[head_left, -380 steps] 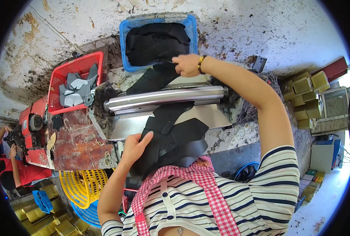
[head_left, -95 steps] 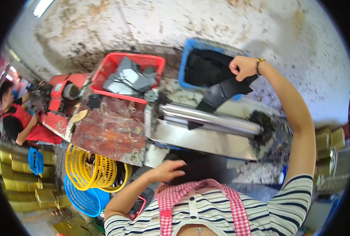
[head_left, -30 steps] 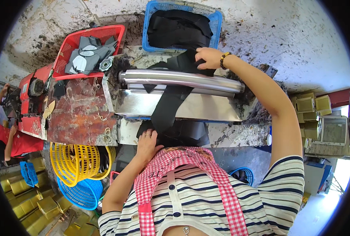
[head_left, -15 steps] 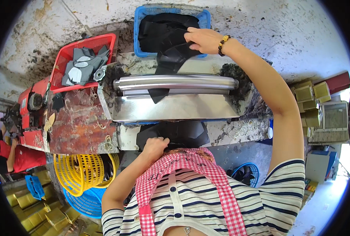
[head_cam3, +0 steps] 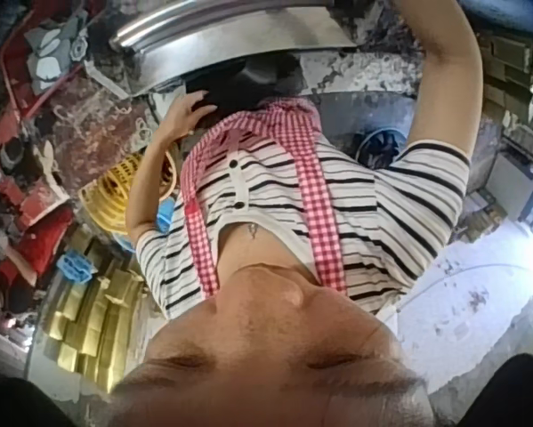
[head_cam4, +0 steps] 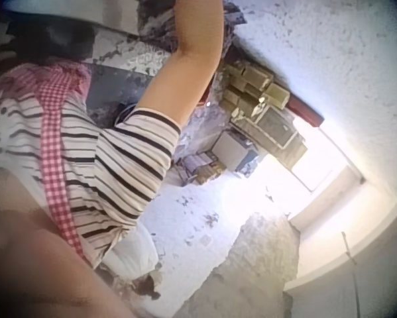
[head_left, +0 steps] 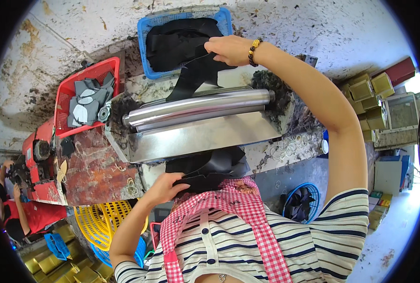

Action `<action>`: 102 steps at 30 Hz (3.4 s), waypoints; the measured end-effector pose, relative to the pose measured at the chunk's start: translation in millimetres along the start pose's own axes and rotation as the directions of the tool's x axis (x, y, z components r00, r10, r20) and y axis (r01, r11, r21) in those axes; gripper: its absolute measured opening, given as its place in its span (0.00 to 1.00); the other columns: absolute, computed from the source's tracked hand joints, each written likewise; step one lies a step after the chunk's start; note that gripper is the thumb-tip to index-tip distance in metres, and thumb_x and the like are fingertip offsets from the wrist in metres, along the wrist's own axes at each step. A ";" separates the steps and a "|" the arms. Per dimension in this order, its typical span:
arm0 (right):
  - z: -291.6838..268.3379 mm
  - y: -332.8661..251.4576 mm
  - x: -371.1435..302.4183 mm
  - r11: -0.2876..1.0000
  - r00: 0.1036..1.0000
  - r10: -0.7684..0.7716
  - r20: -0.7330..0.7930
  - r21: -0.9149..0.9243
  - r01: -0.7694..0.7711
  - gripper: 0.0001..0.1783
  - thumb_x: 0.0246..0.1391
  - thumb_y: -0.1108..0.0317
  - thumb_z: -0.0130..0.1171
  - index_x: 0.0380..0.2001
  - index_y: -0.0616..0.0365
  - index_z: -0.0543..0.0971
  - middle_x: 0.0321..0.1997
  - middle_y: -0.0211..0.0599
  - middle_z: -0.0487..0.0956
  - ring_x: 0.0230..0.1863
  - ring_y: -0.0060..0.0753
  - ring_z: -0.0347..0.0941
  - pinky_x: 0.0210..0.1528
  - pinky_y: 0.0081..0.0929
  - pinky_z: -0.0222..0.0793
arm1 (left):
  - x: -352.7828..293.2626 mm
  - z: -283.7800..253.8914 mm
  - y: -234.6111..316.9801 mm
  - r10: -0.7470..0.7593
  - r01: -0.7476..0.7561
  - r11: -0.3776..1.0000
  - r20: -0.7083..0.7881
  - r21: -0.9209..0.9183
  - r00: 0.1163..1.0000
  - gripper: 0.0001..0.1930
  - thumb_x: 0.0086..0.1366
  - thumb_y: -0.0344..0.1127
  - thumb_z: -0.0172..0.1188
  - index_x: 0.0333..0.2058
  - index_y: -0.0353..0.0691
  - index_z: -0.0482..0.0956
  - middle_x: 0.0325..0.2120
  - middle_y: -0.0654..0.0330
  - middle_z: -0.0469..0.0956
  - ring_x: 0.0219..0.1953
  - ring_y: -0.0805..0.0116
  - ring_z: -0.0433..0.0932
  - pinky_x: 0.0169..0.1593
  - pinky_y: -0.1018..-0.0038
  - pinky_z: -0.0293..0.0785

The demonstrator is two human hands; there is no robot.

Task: Feeding shoe upper components through a roller machine to apply adhesive or laminate them.

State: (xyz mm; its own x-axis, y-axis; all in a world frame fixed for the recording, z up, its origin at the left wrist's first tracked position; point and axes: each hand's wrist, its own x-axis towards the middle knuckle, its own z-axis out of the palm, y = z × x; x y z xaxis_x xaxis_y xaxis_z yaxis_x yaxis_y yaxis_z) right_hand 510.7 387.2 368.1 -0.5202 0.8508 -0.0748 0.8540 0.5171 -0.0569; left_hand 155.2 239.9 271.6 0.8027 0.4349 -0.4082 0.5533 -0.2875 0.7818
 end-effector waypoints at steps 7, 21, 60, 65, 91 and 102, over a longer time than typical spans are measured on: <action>-3.6 -10.9 7.1 0.996 0.997 -0.072 0.005 -0.059 0.072 0.25 0.42 0.80 0.48 0.42 0.37 0.68 0.37 0.41 0.67 0.36 0.46 0.71 0.34 0.38 0.69 | 6.2 -23.2 6.4 -0.245 0.227 0.884 0.010 -0.409 0.970 0.16 0.56 0.42 0.61 0.32 0.31 0.77 0.23 0.61 0.77 0.25 0.75 0.73 0.31 0.79 0.69; 69.8 -7.4 13.8 0.982 0.929 -0.035 0.368 0.187 -0.037 0.33 0.56 0.40 0.32 0.34 0.54 0.80 0.46 0.45 0.65 0.45 0.46 0.67 0.51 0.39 0.59 | -1.8 -11.7 0.7 -0.501 0.468 0.510 0.193 -0.722 0.844 0.24 0.51 0.49 0.64 0.37 0.31 0.77 0.31 0.56 0.78 0.30 0.69 0.77 0.37 0.74 0.74; 81.9 26.1 6.8 0.990 0.890 -0.134 0.435 0.014 0.142 0.12 0.44 0.66 0.48 0.31 0.48 0.80 0.42 0.46 0.66 0.43 0.44 0.68 0.42 0.37 0.66 | 48.3 -32.0 39.7 0.044 0.225 0.945 -0.776 0.236 0.629 0.13 0.50 0.40 0.63 0.30 0.40 0.73 0.14 0.58 0.73 0.17 0.59 0.72 0.25 0.69 0.67; 67.3 22.0 1.4 0.987 0.935 -0.129 0.331 0.137 0.087 0.13 0.36 0.60 0.54 0.22 0.59 0.78 0.32 0.48 0.68 0.34 0.48 0.68 0.35 0.38 0.64 | 87.5 -75.0 57.7 0.298 0.008 0.926 -0.741 0.379 0.602 0.19 0.47 0.38 0.65 0.37 0.39 0.70 0.29 0.55 0.73 0.34 0.56 0.72 0.37 0.64 0.68; -172.3 -94.3 206.7 0.877 0.934 -0.343 0.098 -0.322 0.356 0.09 0.33 0.66 0.57 0.17 0.61 0.76 0.17 0.47 0.73 0.24 0.47 0.72 0.27 0.38 0.66 | 61.0 -305.0 66.4 0.342 0.269 0.879 -0.914 0.393 0.218 0.23 0.38 0.52 0.68 0.31 0.44 0.77 0.23 0.56 0.77 0.31 0.55 0.76 0.34 0.64 0.70; -113.6 -242.0 354.2 0.515 0.450 -0.843 -0.294 -0.679 0.523 0.04 0.42 0.68 0.51 0.24 0.54 0.74 0.30 0.36 0.71 0.30 0.35 0.73 0.27 0.27 0.71 | -141.3 -362.2 -47.5 0.466 0.678 0.620 -0.881 0.395 0.087 0.10 0.43 0.35 0.65 0.20 0.38 0.73 0.22 0.53 0.72 0.29 0.53 0.72 0.32 0.62 0.67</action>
State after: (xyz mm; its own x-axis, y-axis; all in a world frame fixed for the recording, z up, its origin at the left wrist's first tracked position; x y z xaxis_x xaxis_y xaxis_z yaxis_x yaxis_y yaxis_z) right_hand 120.9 574.1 468.5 -0.9515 -0.0258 0.3066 0.1748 0.7748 0.6075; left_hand -65.1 501.1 462.9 0.1315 0.6556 0.7435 0.9752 -0.2201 0.0217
